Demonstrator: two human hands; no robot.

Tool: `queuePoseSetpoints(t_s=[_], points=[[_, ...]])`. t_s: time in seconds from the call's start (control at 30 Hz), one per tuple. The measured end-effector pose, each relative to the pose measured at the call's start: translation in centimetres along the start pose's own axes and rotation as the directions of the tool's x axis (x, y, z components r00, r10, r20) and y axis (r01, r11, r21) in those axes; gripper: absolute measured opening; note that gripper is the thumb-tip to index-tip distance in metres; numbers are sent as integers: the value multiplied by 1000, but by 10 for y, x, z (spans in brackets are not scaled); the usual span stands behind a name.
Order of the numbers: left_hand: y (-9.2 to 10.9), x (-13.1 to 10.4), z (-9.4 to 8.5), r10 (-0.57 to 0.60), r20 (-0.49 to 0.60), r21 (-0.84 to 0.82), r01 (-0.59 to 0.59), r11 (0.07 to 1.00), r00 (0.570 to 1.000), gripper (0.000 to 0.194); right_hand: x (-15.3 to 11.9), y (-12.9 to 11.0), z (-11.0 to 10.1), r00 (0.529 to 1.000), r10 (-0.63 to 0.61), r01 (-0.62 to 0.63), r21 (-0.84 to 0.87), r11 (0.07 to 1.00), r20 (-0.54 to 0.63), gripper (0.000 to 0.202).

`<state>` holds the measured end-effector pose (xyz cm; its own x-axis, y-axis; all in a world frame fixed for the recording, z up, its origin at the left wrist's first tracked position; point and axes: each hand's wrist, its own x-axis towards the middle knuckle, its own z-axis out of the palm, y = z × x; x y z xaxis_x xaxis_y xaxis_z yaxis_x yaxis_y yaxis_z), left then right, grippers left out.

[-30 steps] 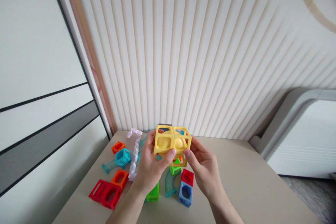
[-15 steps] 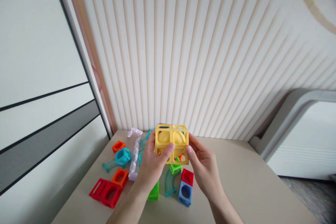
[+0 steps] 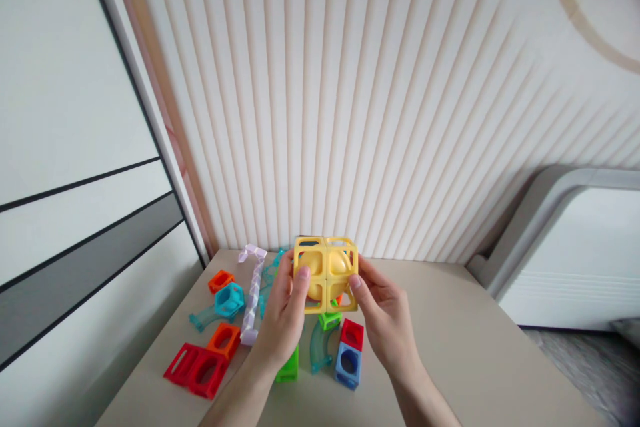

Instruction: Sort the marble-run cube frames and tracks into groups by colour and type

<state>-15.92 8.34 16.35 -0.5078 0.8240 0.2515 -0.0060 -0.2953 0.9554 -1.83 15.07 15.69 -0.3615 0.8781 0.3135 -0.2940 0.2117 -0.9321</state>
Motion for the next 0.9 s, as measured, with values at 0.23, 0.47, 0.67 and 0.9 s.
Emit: queuePoseSetpoints(t_s=[0.23, 0.47, 0.67, 0.9], points=[[19, -22, 20, -22, -47, -15, 22, 1000, 999, 62, -28, -17, -9, 986, -167, 167, -26, 986, 19, 44], [10, -58, 52, -87, -19, 47, 88, 995, 996, 66, -76, -34, -53, 991, -131, 128, -76, 989, -36, 49], [4, -88, 78, -110, 2, 71, 109, 991, 994, 75, -107, -32, -79, 974, -171, 158, -99, 982, -148, 50], [-2, -103, 92, -122, -11, 98, 122, 988, 992, 70, -120, -37, -95, 963, -208, 193, -103, 976, -171, 48]])
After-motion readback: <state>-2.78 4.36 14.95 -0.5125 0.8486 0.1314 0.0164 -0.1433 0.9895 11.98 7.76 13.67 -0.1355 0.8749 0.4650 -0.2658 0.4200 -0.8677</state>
